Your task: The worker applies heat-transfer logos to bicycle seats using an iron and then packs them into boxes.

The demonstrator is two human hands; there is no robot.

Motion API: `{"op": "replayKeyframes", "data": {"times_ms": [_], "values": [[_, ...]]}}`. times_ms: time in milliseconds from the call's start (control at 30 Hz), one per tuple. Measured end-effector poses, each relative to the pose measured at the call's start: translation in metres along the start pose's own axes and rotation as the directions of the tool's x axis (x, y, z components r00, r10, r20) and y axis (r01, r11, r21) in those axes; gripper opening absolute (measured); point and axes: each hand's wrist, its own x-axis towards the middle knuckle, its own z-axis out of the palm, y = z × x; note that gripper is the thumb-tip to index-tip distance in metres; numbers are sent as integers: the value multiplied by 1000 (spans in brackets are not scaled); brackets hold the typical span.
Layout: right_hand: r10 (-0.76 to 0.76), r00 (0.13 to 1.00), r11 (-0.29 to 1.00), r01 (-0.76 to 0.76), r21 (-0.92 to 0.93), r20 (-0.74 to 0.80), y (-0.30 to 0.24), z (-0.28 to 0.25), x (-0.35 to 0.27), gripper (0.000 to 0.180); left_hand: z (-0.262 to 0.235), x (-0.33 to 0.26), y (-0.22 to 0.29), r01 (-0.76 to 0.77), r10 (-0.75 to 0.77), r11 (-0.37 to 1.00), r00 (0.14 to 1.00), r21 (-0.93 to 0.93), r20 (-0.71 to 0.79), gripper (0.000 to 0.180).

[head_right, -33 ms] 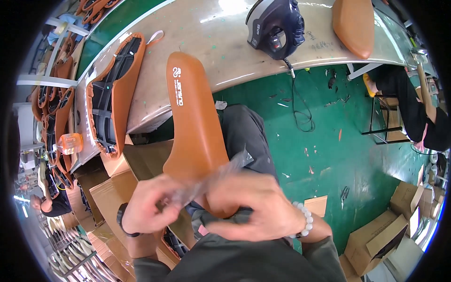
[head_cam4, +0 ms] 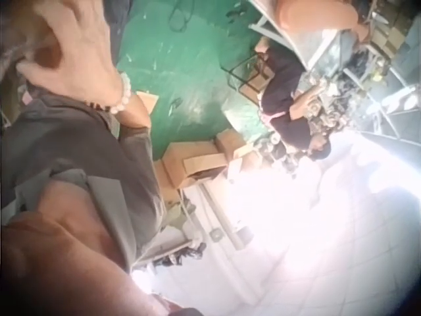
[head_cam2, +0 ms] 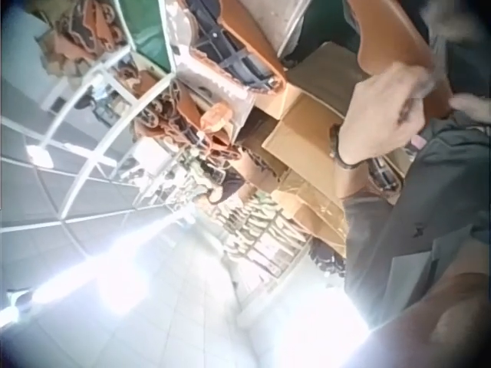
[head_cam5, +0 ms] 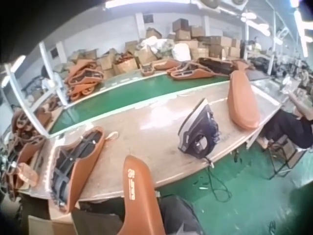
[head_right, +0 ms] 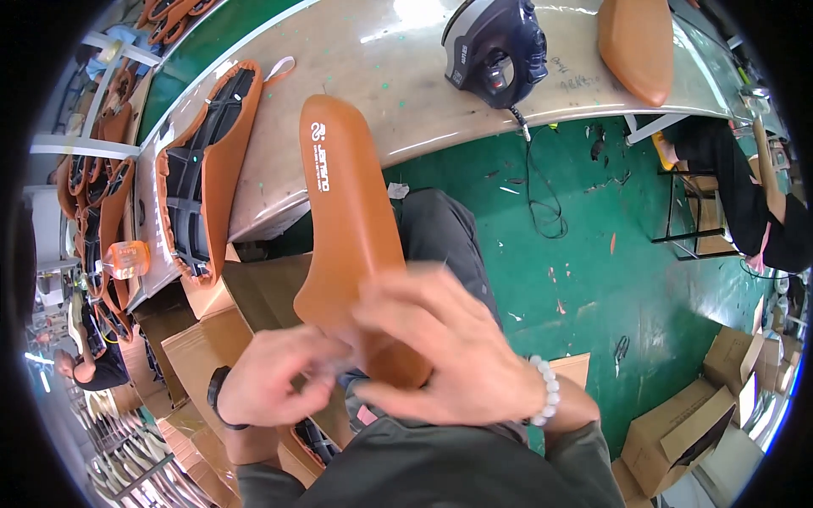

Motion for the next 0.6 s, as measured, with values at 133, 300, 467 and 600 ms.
{"op": "replayKeyframes", "data": {"times_ms": [133,300,467,600], "values": [[-3,992,999,7,-37,127,-8,4,23,36,-7,-2,5,-28,9,992,989,126,151,35],[222,974,922,-223,318,39,-11,1,26,13,10,-4,-12,16,-127,953,929,-303,-348,92],[314,940,824,-198,531,-137,-2,4,22,14,54,-10,-30,152,-319,592,946,-791,-57,73],[454,886,613,-233,754,-96,7,4,18,12,46,-21,-36,155,-474,499,873,-853,-119,61]]}}
